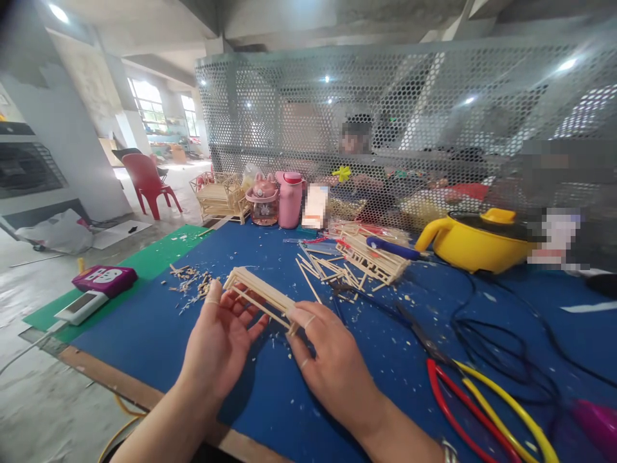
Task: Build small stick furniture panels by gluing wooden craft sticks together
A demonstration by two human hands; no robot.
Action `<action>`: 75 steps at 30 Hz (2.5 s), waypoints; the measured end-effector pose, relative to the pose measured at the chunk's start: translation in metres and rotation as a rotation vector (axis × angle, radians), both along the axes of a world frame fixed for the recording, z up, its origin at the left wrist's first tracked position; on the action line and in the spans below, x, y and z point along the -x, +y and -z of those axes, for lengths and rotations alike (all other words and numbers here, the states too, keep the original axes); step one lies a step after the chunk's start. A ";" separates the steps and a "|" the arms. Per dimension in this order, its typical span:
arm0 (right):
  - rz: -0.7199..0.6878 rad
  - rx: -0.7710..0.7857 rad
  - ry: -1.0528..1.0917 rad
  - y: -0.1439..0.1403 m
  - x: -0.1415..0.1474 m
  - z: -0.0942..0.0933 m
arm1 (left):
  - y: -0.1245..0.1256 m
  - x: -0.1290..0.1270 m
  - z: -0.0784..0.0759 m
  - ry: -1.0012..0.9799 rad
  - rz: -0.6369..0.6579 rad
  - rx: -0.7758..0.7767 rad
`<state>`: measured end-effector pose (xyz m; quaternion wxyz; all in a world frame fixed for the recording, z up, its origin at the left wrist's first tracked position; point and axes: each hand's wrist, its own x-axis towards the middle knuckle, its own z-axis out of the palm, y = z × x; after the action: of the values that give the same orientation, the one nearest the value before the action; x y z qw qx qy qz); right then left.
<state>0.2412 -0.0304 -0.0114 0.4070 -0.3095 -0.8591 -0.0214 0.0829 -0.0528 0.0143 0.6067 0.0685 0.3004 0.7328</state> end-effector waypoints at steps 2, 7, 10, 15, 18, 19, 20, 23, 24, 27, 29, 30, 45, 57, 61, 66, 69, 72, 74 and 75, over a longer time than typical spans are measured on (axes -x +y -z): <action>-0.001 -0.006 -0.010 -0.001 0.000 0.000 | 0.001 0.008 -0.004 -0.035 0.011 0.060; 0.009 -0.008 -0.012 -0.002 0.000 -0.001 | 0.001 0.014 -0.008 -0.154 0.082 0.101; 0.014 -0.011 0.007 -0.001 0.001 -0.001 | 0.001 0.013 -0.007 -0.215 0.072 0.104; 0.019 -0.019 0.028 0.000 0.003 -0.002 | 0.001 0.012 -0.005 -0.295 0.086 0.090; 0.031 -0.027 0.020 0.000 0.005 -0.003 | 0.001 0.010 -0.007 -0.296 0.062 0.103; 0.035 -0.033 0.016 0.001 0.005 -0.003 | 0.001 0.009 -0.008 -0.293 0.044 0.100; 0.039 -0.040 0.013 0.001 0.005 -0.003 | 0.001 0.008 -0.008 -0.285 0.022 0.089; 0.047 -0.044 0.008 0.002 0.005 -0.003 | 0.000 0.005 -0.004 -0.208 -0.020 0.034; 0.047 -0.041 0.011 0.002 0.005 -0.003 | -0.001 0.005 -0.001 -0.160 -0.012 0.015; 0.045 -0.034 0.020 0.003 0.004 -0.001 | -0.007 0.009 0.012 0.175 0.127 -0.032; 0.045 -0.033 0.030 0.003 0.003 0.000 | -0.011 0.012 0.019 0.667 0.252 -0.084; 0.044 -0.033 0.035 0.004 0.003 0.001 | -0.012 0.013 0.021 0.974 0.307 -0.132; -0.032 -0.031 0.073 0.004 0.002 -0.005 | -0.014 0.016 0.024 2.038 0.570 -0.623; 0.006 0.014 0.044 0.007 -0.002 -0.013 | -0.048 0.038 0.035 1.867 0.129 -0.724; 0.046 0.099 0.026 0.014 -0.012 -0.018 | -0.061 0.044 0.036 1.376 0.042 -0.398; -0.008 0.140 -0.019 0.007 -0.015 -0.025 | -0.045 0.026 0.026 0.338 0.298 0.085; -0.089 0.171 -0.077 -0.001 -0.016 -0.027 | -0.033 0.013 0.022 0.083 0.300 0.113; -0.130 0.178 -0.099 -0.004 -0.015 -0.026 | -0.028 0.006 0.021 0.039 0.284 0.087; -0.109 0.151 -0.102 -0.004 -0.013 -0.024 | -0.027 0.005 0.022 0.027 0.263 0.081; -0.088 0.133 -0.104 -0.003 -0.012 -0.023 | -0.027 0.005 0.022 0.021 0.244 0.082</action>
<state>0.2535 -0.0334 0.0114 0.3411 -0.2962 -0.8913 0.0377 0.0781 -0.0799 -0.0074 0.6903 0.0873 0.3260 0.6399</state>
